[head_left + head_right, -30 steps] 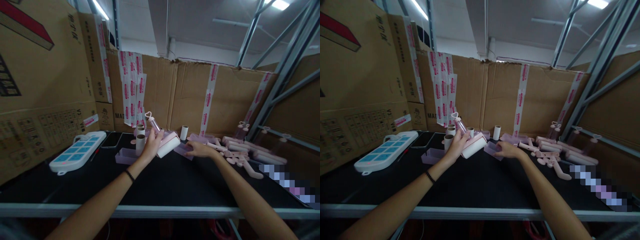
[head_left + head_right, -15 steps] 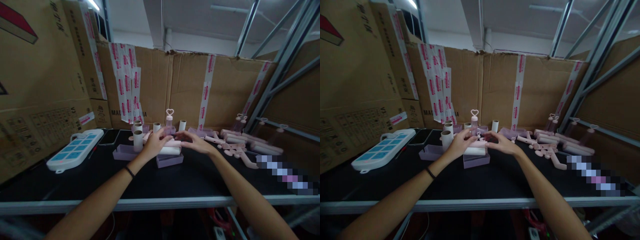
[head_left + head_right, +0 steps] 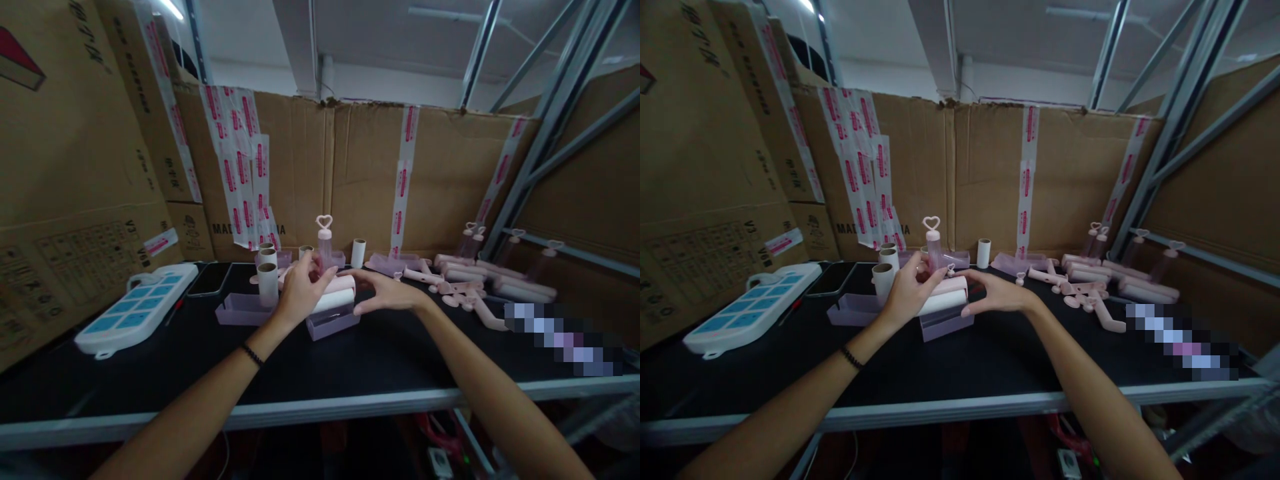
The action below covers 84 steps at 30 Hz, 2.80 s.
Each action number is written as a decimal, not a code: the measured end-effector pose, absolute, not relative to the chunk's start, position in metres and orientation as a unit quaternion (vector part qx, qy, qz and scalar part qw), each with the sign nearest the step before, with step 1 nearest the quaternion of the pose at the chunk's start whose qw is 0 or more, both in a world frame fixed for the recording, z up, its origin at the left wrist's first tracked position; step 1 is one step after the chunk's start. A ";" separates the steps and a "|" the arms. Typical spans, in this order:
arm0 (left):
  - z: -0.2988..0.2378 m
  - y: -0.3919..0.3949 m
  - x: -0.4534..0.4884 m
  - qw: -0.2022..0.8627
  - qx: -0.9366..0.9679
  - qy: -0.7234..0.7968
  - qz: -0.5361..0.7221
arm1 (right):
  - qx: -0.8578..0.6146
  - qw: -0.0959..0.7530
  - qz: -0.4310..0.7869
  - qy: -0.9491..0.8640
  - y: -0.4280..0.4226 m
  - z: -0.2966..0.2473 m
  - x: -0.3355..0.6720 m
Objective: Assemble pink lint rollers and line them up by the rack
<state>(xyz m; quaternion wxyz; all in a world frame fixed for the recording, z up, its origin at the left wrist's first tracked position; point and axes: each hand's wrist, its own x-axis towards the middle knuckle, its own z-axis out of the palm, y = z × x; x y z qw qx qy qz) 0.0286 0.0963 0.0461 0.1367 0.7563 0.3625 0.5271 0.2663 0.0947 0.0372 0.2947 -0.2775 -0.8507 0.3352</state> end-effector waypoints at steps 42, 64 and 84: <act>0.037 0.108 0.027 0.434 0.663 0.300 0.530 | -0.284 0.578 0.456 -0.614 0.096 0.020 0.218; 0.029 0.100 0.021 0.286 0.824 0.273 0.407 | -0.379 0.281 0.190 -0.861 0.092 0.038 0.262; 0.031 0.107 0.023 0.339 0.741 0.286 0.505 | -0.645 0.314 -0.051 -0.694 0.088 0.068 0.468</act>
